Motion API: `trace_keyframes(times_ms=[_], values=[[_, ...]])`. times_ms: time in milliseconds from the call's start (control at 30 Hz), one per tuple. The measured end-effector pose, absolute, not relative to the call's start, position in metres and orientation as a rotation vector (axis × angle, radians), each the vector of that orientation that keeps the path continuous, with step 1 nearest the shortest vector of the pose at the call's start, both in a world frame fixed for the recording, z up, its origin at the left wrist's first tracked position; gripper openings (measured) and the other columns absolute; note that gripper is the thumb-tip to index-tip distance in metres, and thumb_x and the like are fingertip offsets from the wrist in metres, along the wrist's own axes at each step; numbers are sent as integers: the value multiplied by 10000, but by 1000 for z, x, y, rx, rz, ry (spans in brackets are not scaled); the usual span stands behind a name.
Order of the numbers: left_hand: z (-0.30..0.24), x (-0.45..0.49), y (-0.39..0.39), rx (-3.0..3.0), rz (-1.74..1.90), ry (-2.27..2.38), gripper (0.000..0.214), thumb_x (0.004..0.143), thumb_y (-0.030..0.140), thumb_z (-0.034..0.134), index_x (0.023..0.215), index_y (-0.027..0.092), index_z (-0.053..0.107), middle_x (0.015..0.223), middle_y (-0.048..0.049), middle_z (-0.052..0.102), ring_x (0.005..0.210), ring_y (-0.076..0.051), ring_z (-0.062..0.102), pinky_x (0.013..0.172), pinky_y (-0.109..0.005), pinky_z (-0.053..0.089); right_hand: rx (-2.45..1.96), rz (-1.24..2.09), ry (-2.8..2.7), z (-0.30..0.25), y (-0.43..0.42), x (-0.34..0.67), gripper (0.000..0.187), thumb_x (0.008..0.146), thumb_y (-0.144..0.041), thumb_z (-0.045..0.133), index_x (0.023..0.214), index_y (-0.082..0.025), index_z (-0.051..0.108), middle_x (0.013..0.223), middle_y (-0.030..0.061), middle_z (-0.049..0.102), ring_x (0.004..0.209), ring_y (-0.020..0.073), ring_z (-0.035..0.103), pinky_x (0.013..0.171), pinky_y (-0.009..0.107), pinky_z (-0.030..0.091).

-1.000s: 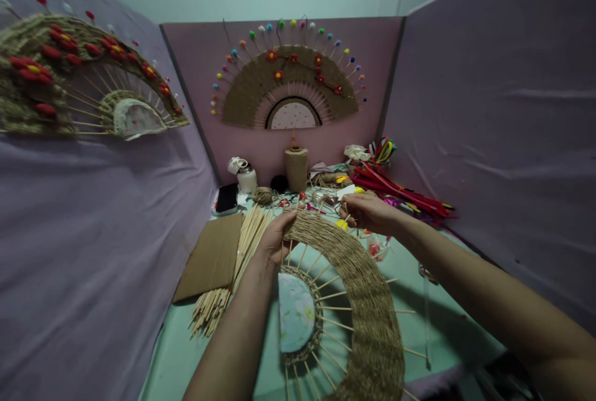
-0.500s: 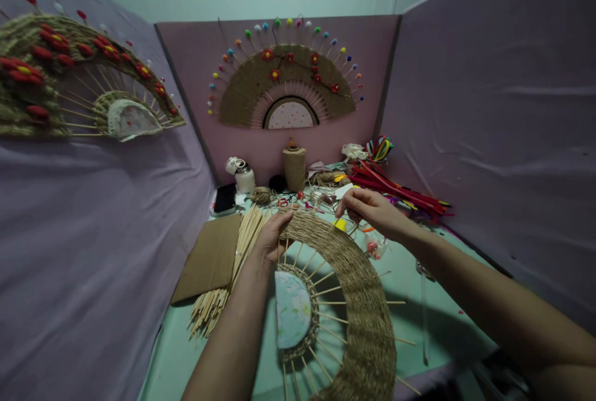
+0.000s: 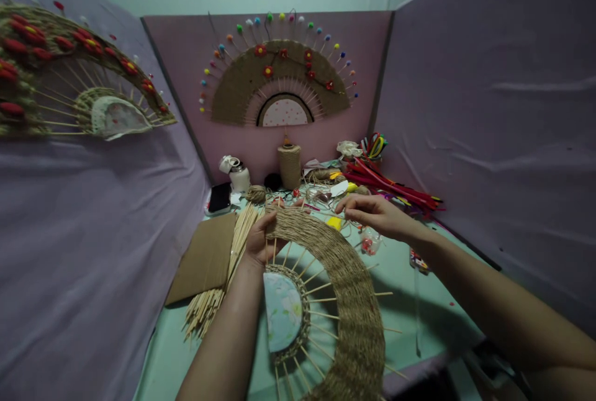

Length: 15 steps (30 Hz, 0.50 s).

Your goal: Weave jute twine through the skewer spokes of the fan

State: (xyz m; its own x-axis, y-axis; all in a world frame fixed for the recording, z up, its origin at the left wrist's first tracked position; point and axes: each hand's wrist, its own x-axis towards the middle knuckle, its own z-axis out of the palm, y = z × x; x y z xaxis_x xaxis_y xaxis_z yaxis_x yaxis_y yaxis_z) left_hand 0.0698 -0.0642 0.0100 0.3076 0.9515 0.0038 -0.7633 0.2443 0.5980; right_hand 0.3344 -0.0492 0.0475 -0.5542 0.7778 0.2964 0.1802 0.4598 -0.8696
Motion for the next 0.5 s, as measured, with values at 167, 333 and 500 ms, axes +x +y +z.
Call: trace_keyframes(times_ms=[167,333,500], values=[[6,66,-63,593,1211,336,187,793,168,468,933,181,591,1070,-93,660,937,-236,649,755,-374,548,-758,1101,-2037,39,-44,340,267,812,-414,573,769,-154,612,948,65,591,777,133,516,654,261,404],[2,66,-62,632,1202,340,168,781,196,494,928,194,576,1111,-93,639,983,-256,630,778,-402,538,-808,1181,-1995,31,-37,343,292,806,-436,571,798,-148,618,825,34,579,668,102,472,585,240,362],[0,66,-62,645,1206,367,161,766,223,522,919,208,567,1132,-82,628,1024,-270,609,822,-431,512,-901,1285,-1962,20,-36,344,327,804,-461,565,807,-137,611,697,5,565,566,76,417,514,215,310]])
